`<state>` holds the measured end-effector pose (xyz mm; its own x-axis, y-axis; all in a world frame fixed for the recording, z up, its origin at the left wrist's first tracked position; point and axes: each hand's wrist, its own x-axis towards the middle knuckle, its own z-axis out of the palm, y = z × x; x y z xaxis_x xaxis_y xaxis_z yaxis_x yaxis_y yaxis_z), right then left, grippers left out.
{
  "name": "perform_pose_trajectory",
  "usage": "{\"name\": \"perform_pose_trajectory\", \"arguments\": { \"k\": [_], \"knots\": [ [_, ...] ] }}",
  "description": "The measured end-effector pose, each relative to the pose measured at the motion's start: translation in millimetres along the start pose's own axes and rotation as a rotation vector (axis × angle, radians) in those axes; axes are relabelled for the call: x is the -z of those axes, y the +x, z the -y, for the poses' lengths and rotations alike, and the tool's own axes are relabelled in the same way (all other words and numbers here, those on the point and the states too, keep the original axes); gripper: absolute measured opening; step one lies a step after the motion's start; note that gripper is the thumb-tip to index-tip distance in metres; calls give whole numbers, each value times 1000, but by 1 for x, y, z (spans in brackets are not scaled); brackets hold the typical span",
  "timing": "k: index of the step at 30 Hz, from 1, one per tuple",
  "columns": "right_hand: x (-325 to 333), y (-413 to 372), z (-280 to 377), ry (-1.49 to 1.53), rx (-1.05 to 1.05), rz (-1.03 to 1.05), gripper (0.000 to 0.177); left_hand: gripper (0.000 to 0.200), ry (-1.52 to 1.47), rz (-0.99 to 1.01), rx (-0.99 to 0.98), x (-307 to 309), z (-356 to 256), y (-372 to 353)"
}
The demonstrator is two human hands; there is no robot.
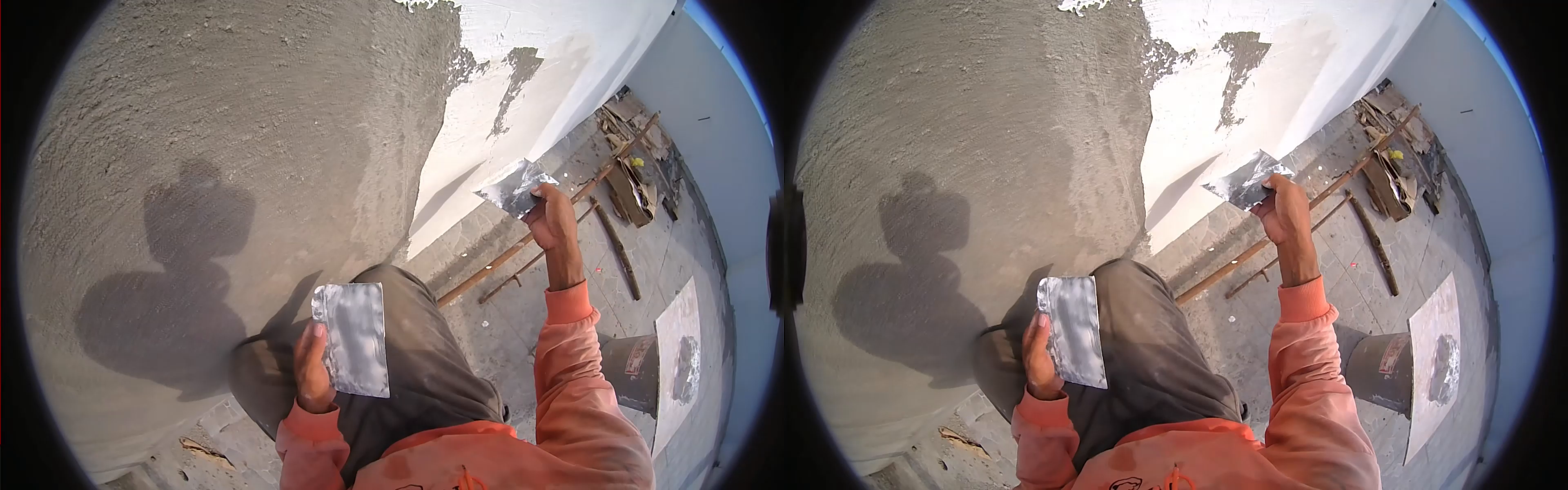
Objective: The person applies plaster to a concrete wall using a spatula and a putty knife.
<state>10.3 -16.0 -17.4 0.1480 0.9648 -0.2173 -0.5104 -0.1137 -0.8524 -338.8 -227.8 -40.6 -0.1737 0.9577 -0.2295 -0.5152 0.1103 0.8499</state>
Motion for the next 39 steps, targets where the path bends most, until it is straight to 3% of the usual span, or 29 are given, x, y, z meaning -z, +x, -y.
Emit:
{"name": "perform_pose_trajectory", "arguments": {
  "k": [3, 6, 11, 17, 31, 39],
  "knots": [
    [66, 48, -80, -106, -188, -139, 24, 40, 55, 25, 16, 7, 1, 1],
    [84, 75, -135, -266, -284, -179, 23, 39, 88, -1, 34, 5, -1, 0],
    [70, 101, -148, -261, -264, -122, 25, 39, 87, -18, 29, 6, 2, 0],
    [40, 101, -117, -207, -193, -67, 27, 40, 73, -8, 34, 2, 0, 0],
    [-52, 52, 35, -214, 6, 71, 19, 40, 33, 57, 14, 5, 0, -1],
    [-101, 30, 101, -210, 150, 129, 32, 41, 22, 80, 36, 8, -1, 0]
  ]
}}
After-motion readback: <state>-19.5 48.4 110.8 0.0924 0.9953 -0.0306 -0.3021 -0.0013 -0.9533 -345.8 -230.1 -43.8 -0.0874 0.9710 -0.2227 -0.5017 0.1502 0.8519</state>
